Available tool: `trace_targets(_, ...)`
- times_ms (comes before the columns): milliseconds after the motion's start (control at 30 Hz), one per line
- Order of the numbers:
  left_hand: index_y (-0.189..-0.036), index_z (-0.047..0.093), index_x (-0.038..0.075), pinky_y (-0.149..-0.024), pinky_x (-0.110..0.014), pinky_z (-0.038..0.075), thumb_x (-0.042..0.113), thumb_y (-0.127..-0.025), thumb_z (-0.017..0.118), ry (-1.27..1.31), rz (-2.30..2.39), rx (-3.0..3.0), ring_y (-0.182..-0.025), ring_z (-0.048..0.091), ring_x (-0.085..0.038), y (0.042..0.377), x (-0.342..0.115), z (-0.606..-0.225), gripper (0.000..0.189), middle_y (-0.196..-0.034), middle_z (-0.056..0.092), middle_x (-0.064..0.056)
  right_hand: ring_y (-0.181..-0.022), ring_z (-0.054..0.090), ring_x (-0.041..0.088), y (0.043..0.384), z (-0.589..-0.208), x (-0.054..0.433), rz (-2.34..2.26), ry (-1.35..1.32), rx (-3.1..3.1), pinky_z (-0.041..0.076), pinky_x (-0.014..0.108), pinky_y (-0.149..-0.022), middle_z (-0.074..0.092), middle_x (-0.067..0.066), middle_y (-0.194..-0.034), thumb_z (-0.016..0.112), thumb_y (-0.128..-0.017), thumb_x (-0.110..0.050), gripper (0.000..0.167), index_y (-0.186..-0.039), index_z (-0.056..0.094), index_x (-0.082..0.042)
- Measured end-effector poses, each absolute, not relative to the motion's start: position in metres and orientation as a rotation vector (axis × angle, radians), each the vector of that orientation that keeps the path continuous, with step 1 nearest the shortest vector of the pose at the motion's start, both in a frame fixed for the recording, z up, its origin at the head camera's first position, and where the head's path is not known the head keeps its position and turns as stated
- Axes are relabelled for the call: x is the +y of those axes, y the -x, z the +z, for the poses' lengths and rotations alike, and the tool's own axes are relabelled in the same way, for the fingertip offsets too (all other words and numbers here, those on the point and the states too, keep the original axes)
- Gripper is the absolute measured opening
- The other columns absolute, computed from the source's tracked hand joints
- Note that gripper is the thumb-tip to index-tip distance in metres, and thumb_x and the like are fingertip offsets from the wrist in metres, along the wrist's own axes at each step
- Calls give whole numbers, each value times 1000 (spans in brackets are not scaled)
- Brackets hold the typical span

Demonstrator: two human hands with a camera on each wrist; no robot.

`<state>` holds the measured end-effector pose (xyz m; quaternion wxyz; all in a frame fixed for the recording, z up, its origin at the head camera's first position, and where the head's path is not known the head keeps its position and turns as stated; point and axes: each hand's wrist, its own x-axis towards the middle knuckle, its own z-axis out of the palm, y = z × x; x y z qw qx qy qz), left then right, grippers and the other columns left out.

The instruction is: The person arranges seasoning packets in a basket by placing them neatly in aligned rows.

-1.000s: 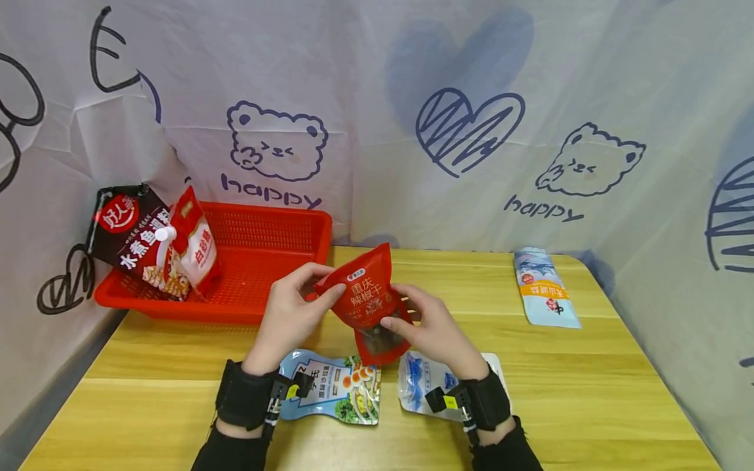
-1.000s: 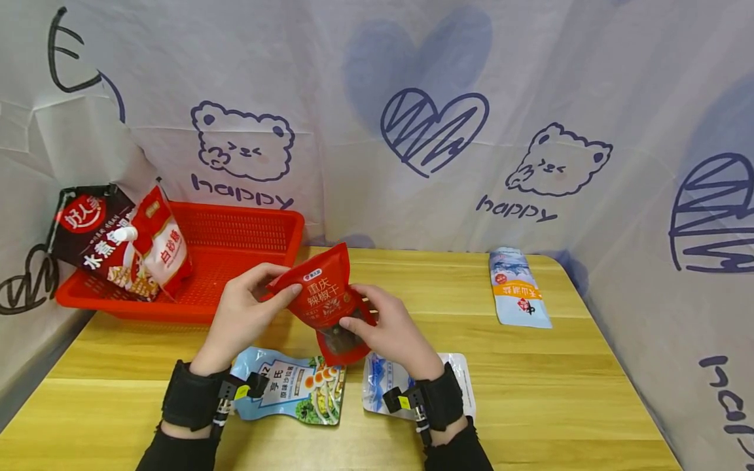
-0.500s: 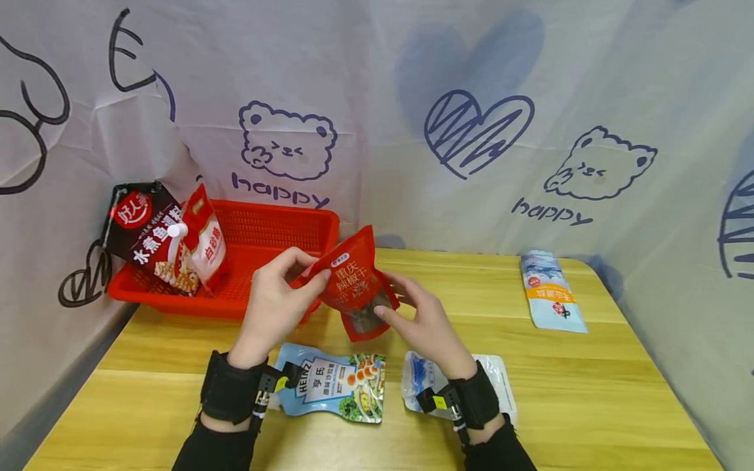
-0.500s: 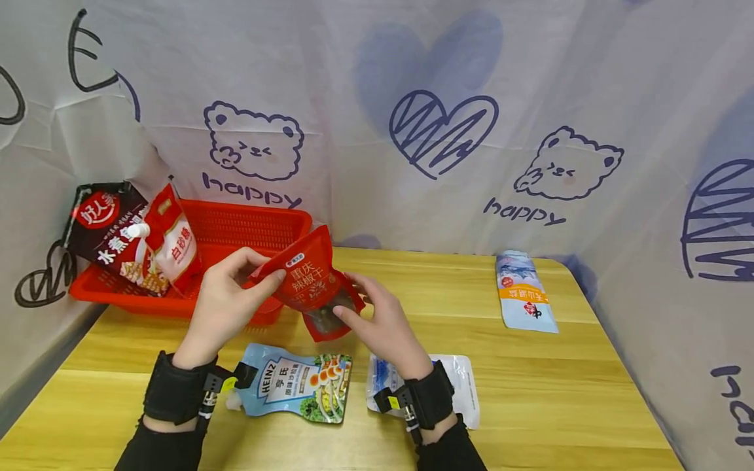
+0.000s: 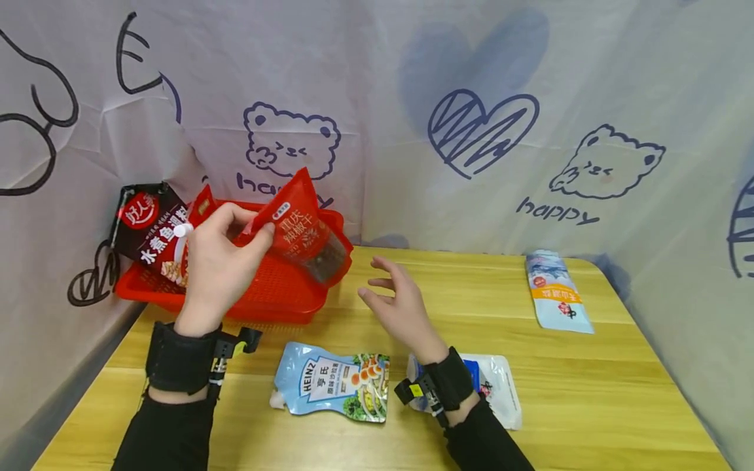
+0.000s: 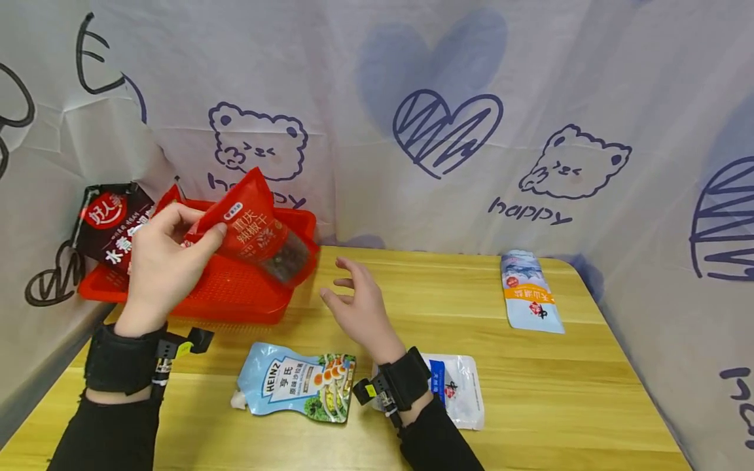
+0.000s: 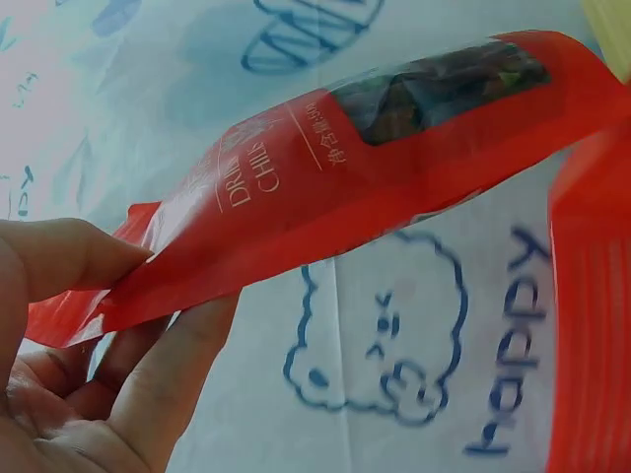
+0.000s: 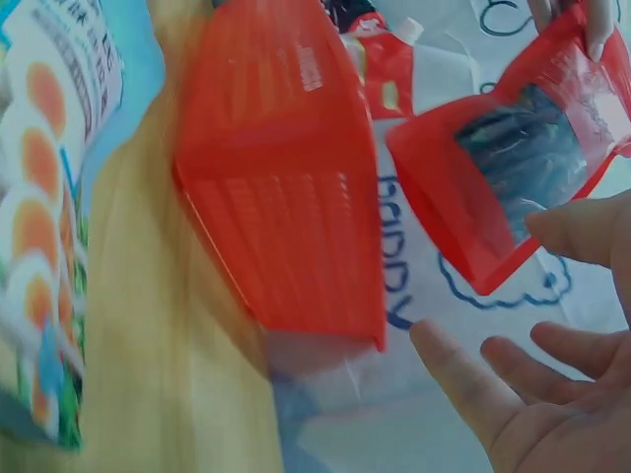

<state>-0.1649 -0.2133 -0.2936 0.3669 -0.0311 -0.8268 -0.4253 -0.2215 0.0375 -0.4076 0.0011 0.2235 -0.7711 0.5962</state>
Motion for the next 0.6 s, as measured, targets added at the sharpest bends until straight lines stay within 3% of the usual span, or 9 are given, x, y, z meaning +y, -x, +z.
trace_targets(167, -102, 68, -7, -65, -17, 42, 7, -94, 70, 28, -985, -2145, -81, 58, -13, 172, -230, -283, 17, -100, 74, -21, -113, 70, 28, 228, -413, 16, 1849, -680, -2497, 61, 39, -88, 54, 12, -149, 73, -98, -15, 61, -153, 47, -6)
trace_targets(333, -102, 67, -6, -66, -19, 43, 8, -95, 65, -31, -906, -2209, -83, 63, -26, 184, -243, -280, 16, -100, 72, -21, -109, 71, 28, 232, -416, -6, 1877, -644, -2541, 62, 36, -84, 52, 15, -151, 72, -98, -16, 63, -154, 44, -1)
trace_targets(600, -98, 66, -6, -71, -44, 44, 8, -93, 63, -181, -867, -2302, -91, 60, -41, 202, -258, -296, 16, -100, 68, -26, -116, 68, 34, 238, -418, -32, 1923, -538, -2537, 61, 40, -89, 43, 21, -157, 73, -97, -12, 73, -158, 36, 1)
